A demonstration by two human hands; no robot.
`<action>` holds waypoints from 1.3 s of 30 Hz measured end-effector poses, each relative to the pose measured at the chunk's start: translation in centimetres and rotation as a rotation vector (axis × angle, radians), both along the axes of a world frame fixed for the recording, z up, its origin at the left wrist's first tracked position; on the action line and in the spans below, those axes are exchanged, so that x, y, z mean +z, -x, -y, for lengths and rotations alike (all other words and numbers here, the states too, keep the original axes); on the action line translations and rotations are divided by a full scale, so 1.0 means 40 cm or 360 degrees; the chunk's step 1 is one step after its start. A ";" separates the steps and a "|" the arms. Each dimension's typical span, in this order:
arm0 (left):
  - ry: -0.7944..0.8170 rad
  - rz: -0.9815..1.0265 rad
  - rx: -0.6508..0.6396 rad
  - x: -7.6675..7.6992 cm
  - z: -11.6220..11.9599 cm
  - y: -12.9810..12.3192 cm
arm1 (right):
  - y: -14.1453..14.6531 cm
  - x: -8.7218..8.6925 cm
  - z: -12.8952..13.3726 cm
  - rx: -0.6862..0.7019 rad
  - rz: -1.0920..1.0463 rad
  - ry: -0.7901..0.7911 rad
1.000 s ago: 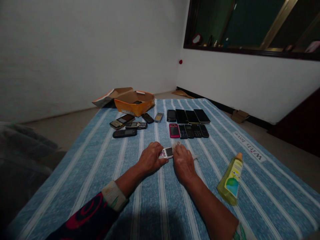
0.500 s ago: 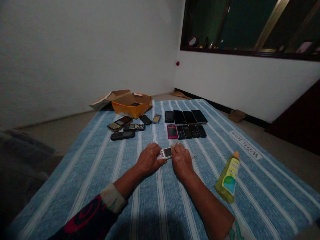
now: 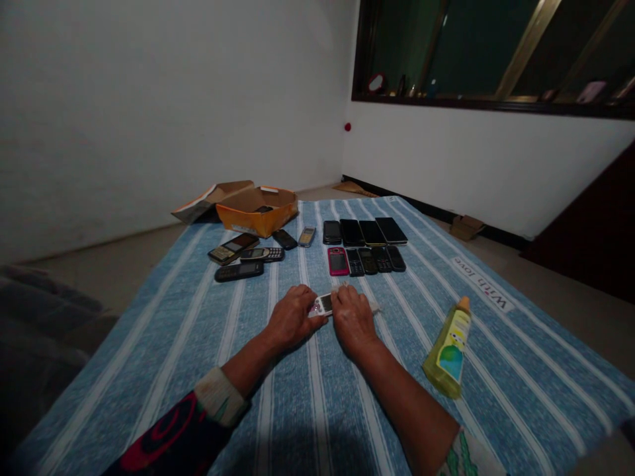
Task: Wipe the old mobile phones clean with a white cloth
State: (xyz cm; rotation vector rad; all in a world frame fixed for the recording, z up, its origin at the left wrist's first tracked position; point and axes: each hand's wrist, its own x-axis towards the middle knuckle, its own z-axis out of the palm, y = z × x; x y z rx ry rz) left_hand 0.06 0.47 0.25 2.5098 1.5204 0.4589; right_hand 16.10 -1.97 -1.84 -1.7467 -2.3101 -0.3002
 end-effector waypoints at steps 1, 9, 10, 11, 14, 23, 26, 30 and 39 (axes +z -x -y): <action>0.0006 -0.0004 0.0005 0.001 0.001 0.000 | -0.003 0.001 -0.001 -0.0032 0.0006 0.0015; 0.0035 0.0005 0.0024 0.006 0.005 -0.003 | -0.001 0.032 0.007 -0.0140 0.0055 0.0165; 0.0035 0.0005 0.0024 0.005 0.005 -0.003 | 0.000 0.036 0.009 -0.0150 0.0066 0.0185; 0.0029 0.0002 0.0019 0.004 0.006 -0.003 | 0.000 0.040 0.012 -0.0161 0.0078 0.0203; 0.0012 -0.0014 0.0019 0.002 0.007 -0.004 | -0.002 0.049 0.020 -0.0194 0.0118 0.0241; 0.0015 -0.0066 0.0056 0.010 0.012 -0.008 | 0.005 0.080 0.053 -0.0227 0.0181 0.0377; 0.0009 -0.0065 0.0063 0.009 0.013 -0.008 | 0.001 0.081 0.060 -0.0220 0.0146 0.0397; 0.0018 -0.0080 0.0078 0.006 0.014 -0.009 | -0.019 0.064 0.055 -0.0168 0.0016 0.0393; 0.0077 -0.0064 0.0081 0.017 0.019 -0.013 | -0.038 0.029 0.027 -0.0159 -0.0207 0.0177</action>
